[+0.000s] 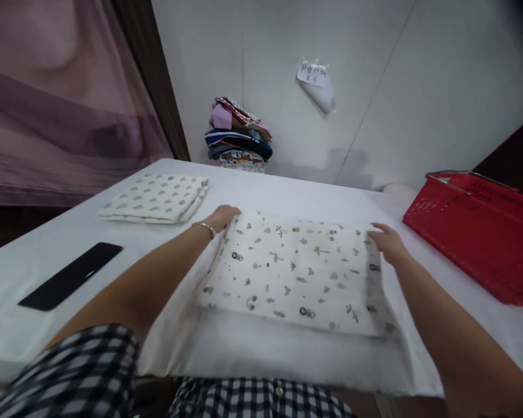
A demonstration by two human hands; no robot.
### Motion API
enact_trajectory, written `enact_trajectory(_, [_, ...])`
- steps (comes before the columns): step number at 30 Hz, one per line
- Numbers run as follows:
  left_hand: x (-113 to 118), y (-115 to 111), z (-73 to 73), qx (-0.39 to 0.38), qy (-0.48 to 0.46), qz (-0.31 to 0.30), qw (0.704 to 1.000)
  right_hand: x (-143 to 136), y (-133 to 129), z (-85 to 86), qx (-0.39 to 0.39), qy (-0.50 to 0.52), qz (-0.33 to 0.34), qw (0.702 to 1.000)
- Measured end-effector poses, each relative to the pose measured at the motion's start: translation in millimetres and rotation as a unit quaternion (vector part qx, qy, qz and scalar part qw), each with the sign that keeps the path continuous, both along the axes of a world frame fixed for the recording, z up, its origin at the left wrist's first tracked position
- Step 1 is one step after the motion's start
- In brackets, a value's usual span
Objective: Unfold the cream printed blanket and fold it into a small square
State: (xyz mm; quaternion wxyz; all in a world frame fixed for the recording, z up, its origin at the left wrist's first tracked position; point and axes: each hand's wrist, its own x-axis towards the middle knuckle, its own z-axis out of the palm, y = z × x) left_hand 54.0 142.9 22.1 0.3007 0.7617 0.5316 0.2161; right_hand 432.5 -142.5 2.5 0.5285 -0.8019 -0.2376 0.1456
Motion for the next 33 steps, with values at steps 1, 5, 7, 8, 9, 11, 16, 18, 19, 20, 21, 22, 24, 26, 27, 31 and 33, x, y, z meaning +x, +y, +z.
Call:
enact_trajectory(1, [6.2,7.0,-14.6,-0.006,0.019,0.005,1.000,3.9,10.9,-14.0,-0.018,0.012,-0.011,1.000])
enact_trajectory(5, [24.1,35.6,-40.8,-0.018,0.054,0.020,0.998,27.0,42.4,-39.2,-0.049,-0.002,-0.040,0.998])
enact_trajectory(7, [32.3,51.3,-41.8,-0.005,0.059,0.019,0.998,41.0,54.1,-40.3,-0.051,-0.014,-0.037,0.998])
enact_trajectory(8, [37.0,59.2,-41.6,0.002,0.065,0.018,0.998,47.3,60.1,-40.5,-0.056,-0.020,-0.037,0.998])
enact_trajectory(9, [42.3,66.8,-41.4,0.007,0.073,0.017,0.997,53.0,66.6,-41.2,-0.064,-0.028,-0.037,0.997])
enact_trajectory(11, [53.9,80.4,-42.8,0.013,0.092,0.015,0.996,62.2,81.2,-45.0,-0.084,-0.047,-0.034,0.995])
enact_trajectory(16, [79.2,96.7,-53.2,0.034,0.145,0.021,0.989,76.7,117.2,-60.5,-0.175,-0.150,-0.023,0.973])
enact_trajectory(18, [83.1,96.4,-55.9,0.055,0.177,0.013,0.983,76.6,124.8,-62.6,-0.233,-0.209,-0.012,0.950])
enact_trajectory(19, [83.1,95.6,-56.3,0.070,0.191,0.009,0.979,74.3,126.3,-62.0,-0.260,-0.237,-0.002,0.936])
enact_trajectory(20, [81.7,94.5,-56.1,0.083,0.200,0.007,0.976,70.1,126.3,-60.3,-0.281,-0.263,0.007,0.923])
enact_trajectory(21, [78.8,93.1,-55.3,0.092,0.204,0.005,0.975,64.0,124.8,-57.9,-0.294,-0.291,0.016,0.910])
enact_trajectory(22, [74.6,91.1,-54.3,0.093,0.203,0.003,0.975,55.8,122.0,-55.4,-0.297,-0.321,0.028,0.899])
enact_trajectory(24, [62.3,83.6,-52.0,0.075,0.194,-0.009,0.978,33.9,112.8,-52.4,-0.270,-0.389,0.067,0.878])
enact_trajectory(26, [46.3,69.2,-50.6,0.053,0.187,-0.034,0.980,7.5,100.5,-55.0,-0.222,-0.444,0.139,0.857])
enact_trajectory(27, [37.5,59.3,-50.1,0.049,0.182,-0.046,0.981,-5.5,94.1,-58.5,-0.204,-0.459,0.184,0.845])
enact_trajectory(31, [3.0,13.4,-47.7,0.028,0.137,-0.065,0.988,-40.6,75.1,-74.7,-0.233,-0.449,0.287,0.814])
enact_trajectory(33, [-13.2,-4.5,-45.7,-0.014,0.104,-0.052,0.993,-47.3,72.8,-76.0,-0.271,-0.428,0.291,0.812])
